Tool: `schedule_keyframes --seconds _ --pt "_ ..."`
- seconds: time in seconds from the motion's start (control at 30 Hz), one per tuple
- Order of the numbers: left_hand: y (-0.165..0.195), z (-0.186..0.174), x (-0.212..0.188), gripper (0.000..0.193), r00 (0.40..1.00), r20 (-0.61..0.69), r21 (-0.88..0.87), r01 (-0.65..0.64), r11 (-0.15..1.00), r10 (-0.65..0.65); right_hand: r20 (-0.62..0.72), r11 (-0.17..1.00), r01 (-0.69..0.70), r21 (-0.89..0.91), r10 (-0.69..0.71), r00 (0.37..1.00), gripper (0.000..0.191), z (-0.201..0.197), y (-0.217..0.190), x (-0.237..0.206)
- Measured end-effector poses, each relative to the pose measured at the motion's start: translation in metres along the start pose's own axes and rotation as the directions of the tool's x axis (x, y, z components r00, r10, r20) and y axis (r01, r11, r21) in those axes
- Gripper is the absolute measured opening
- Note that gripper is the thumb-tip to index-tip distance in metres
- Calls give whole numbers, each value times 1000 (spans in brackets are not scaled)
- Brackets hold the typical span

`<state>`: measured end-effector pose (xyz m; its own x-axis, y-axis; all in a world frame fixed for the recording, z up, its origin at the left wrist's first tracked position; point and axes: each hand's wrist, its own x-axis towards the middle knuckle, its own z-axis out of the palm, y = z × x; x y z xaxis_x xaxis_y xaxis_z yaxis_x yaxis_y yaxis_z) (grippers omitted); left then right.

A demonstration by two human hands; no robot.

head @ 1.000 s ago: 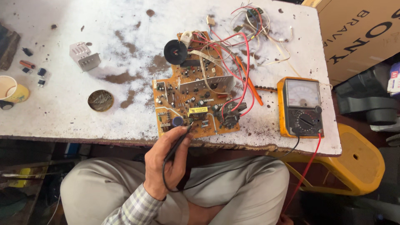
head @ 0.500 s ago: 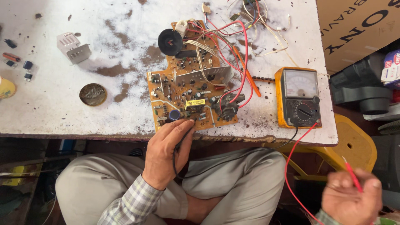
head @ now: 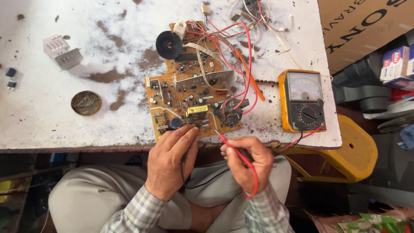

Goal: The person tests a circuit board with a multimeter, flips it over, and uses a soldering iron on the backside. They then handle a small white component and test it with the multimeter probes.

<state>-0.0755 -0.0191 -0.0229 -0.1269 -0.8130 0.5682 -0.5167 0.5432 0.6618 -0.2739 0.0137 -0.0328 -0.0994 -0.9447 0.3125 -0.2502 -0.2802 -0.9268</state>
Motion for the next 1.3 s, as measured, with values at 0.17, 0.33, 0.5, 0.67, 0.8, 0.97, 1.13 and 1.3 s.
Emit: schedule_keyframes --seconds 0.17,0.33,0.5,0.67,0.8,0.97,1.13,1.3 --pt "1 3 2 29 1000 -8 27 9 1000 -9 -53 931 197 -308 -223 973 13 18 3 16" --pt "0 5 3 29 1000 -13 34 11 999 -10 -142 933 158 -322 -213 967 13 29 8 21" --pt "-5 10 -3 29 1000 -10 56 25 998 -24 -166 934 115 -337 -180 970 11 31 11 19" --pt "-11 24 -9 23 996 -33 113 82 990 -79 -168 925 160 -343 -228 959 14 29 11 19" --pt "-23 34 -13 22 996 -33 90 84 992 -81 -160 912 242 -332 -307 938 20 26 10 20" --pt "-30 39 -22 24 993 -44 89 110 990 -107 -162 912 261 -316 -323 932 23 27 9 21" --pt "-34 38 -24 25 986 -1 101 167 981 -168 -167 921 246 -302 -305 938 23 28 10 22" --pt "-35 39 -27 25 980 27 117 191 975 -195 -170 935 230 -268 -281 944 22 28 10 20"
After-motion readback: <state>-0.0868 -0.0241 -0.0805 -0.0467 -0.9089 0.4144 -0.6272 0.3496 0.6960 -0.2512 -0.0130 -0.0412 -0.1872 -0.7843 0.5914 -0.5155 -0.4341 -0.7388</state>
